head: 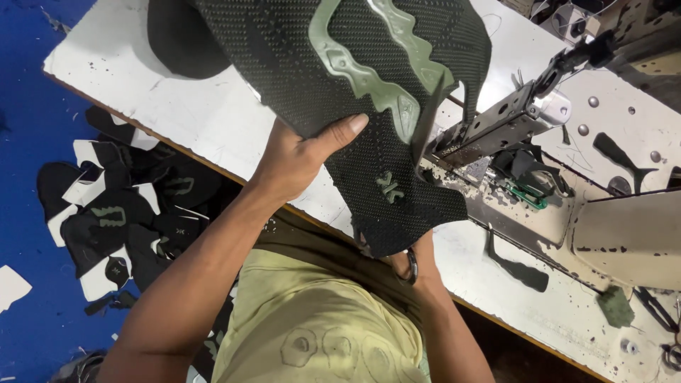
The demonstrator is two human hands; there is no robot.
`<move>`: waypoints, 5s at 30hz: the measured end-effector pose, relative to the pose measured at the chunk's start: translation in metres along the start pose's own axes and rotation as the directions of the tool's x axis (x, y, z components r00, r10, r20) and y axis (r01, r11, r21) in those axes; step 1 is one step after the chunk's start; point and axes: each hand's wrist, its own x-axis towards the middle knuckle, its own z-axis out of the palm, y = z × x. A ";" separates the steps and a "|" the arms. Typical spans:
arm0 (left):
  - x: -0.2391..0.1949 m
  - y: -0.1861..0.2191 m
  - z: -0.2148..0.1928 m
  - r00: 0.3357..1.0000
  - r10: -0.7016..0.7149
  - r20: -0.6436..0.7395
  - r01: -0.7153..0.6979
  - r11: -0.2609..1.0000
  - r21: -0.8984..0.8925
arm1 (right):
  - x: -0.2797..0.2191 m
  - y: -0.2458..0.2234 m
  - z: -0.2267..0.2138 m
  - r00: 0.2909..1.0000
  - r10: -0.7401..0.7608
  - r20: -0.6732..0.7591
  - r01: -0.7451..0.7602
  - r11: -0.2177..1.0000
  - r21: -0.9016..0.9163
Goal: Trim excess material from shoe uppers using scissors.
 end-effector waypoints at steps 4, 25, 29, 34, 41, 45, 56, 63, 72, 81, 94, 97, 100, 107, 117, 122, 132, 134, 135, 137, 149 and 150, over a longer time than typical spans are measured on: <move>0.002 -0.001 0.000 0.999 -0.031 0.017 0.032 0.999 -0.020 | -0.002 -0.019 0.003 0.994 -0.113 -0.007 0.112 0.992 -0.051; -0.002 -0.015 0.009 0.986 -0.105 0.131 0.120 0.987 -0.111 | 0.003 -0.024 -0.002 0.979 0.186 0.079 -0.194 0.762 0.617; -0.001 -0.021 0.008 0.984 -0.105 0.142 0.138 0.957 -0.255 | -0.003 -0.033 -0.007 1.000 -0.013 0.013 0.012 0.998 0.064; 0.010 -0.012 -0.005 0.983 -0.102 0.153 0.106 0.994 -0.016 | -0.007 -0.029 -0.031 0.995 0.102 0.018 -0.099 0.986 -0.134; 0.038 0.001 -0.019 0.949 -0.101 0.298 0.122 0.991 -0.055 | -0.005 -0.071 -0.058 0.967 -0.022 0.254 0.057 0.990 -0.128; 0.043 0.003 -0.015 0.923 -0.123 0.365 0.154 0.987 -0.057 | -0.004 -0.076 -0.059 0.963 -0.024 0.267 0.055 0.993 -0.108; 0.050 0.002 -0.009 0.899 -0.100 0.427 0.156 0.983 -0.099 | -0.006 -0.080 -0.050 0.984 0.001 0.180 0.029 0.987 -0.161; 0.060 0.004 -0.012 0.924 -0.138 0.356 0.124 0.990 0.063 | -0.006 -0.100 -0.043 0.978 0.082 0.190 -0.052 0.987 -0.155; 0.058 0.001 -0.013 0.889 -0.166 0.427 0.180 0.984 0.007 | -0.005 -0.096 -0.038 0.968 0.059 0.242 -0.058 0.998 -0.009; 0.055 -0.009 -0.014 0.862 -0.276 0.426 0.342 0.936 -0.086 | -0.003 -0.093 -0.034 0.976 0.044 0.212 -0.027 0.996 -0.081; 0.055 -0.018 -0.004 0.794 -0.360 0.490 0.420 0.907 -0.015 | 0.002 -0.085 -0.035 0.970 0.002 0.244 0.009 0.999 -0.045; 0.053 -0.019 -0.002 0.791 -0.360 0.494 0.432 0.901 -0.035 | 0.004 -0.083 -0.033 0.969 -0.006 0.249 0.011 1.000 -0.016; 0.052 -0.014 -0.002 0.795 -0.359 0.489 0.427 0.904 -0.032 | 0.003 -0.076 -0.032 0.974 0.021 0.226 -0.015 1.000 -0.027; 0.057 -0.019 -0.016 0.824 -0.359 0.438 0.438 0.894 -0.093 | 0.014 -0.105 -0.029 0.986 -0.035 0.160 0.072 0.971 -0.230; 0.055 -0.046 -0.052 0.919 -0.265 0.291 0.336 0.913 -0.233 | 0.037 -0.123 -0.006 0.986 -0.166 0.029 0.156 0.837 -0.524; 0.052 -0.044 -0.053 0.953 -0.213 0.217 0.257 0.945 -0.201 | 0.038 -0.127 0.000 0.975 -0.222 0.004 0.191 0.830 -0.524; 0.045 -0.006 -0.039 0.948 -0.199 0.248 0.214 0.976 -0.035 | 0.018 -0.120 -0.021 0.982 -0.177 0.060 0.186 0.897 -0.402; 0.044 0.009 -0.031 0.926 -0.177 0.333 0.185 0.983 0.006 | 0.009 -0.116 -0.028 0.989 -0.067 0.128 0.095 0.970 -0.222; 0.042 0.014 -0.025 0.931 -0.174 0.321 0.181 0.983 0.007 | 0.007 -0.113 -0.029 0.987 -0.073 0.140 0.103 0.969 -0.223; 0.040 0.024 -0.010 0.928 -0.066 0.366 0.062 0.998 0.024 | 0.001 -0.107 -0.033 0.979 -0.015 0.203 0.034 0.995 -0.092; 0.040 0.021 0.010 0.906 -0.292 0.306 0.239 0.950 0.199 | 0.000 -0.080 -0.034 0.949 -0.078 0.305 0.055 0.995 0.083; 0.041 0.019 0.008 0.907 -0.294 0.303 0.241 0.950 0.199 | 0.001 -0.078 -0.031 0.948 -0.077 0.308 0.054 0.995 0.084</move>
